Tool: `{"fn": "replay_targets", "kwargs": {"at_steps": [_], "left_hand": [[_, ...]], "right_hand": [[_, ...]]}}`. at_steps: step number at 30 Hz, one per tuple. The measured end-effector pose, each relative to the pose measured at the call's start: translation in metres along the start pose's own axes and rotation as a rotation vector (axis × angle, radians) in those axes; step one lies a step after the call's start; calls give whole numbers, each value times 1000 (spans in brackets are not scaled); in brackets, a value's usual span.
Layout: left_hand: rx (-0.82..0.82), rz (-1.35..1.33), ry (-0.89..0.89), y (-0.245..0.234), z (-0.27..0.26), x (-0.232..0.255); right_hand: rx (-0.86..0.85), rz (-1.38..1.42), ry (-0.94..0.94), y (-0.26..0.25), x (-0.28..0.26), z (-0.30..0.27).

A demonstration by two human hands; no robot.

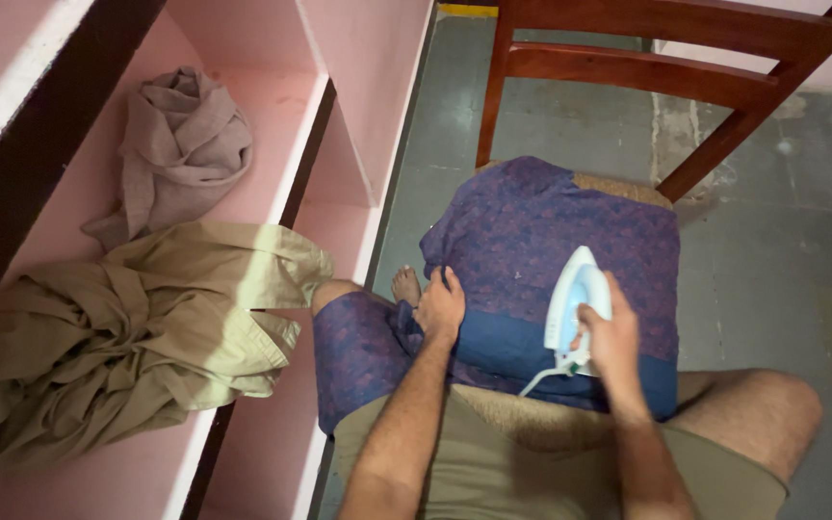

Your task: The person irons a purple patterned shirt laid out on a chair using a white electric iron. The person moves the iron back and forth across the shirt while holding it in place with the other hand.

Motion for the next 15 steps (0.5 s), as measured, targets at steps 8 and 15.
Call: {"fn": "replay_targets", "kwargs": {"at_steps": [8,15], "left_hand": [[1,23,0,-3,0,2],[146,55,49,9,12,-16]], "right_hand": [[84,273,46,-102,25,29],[8,352,52,-116,34,38]]}}
Point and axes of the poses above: each hand's wrist, its own z-axis towards the middle knuckle, its own y-axis out of the palm, x = y × z, the point moved 8 cm from there along z, towards the middle knuckle, and after that the axes turned 11 degrees about y, right-handed, at the moved point
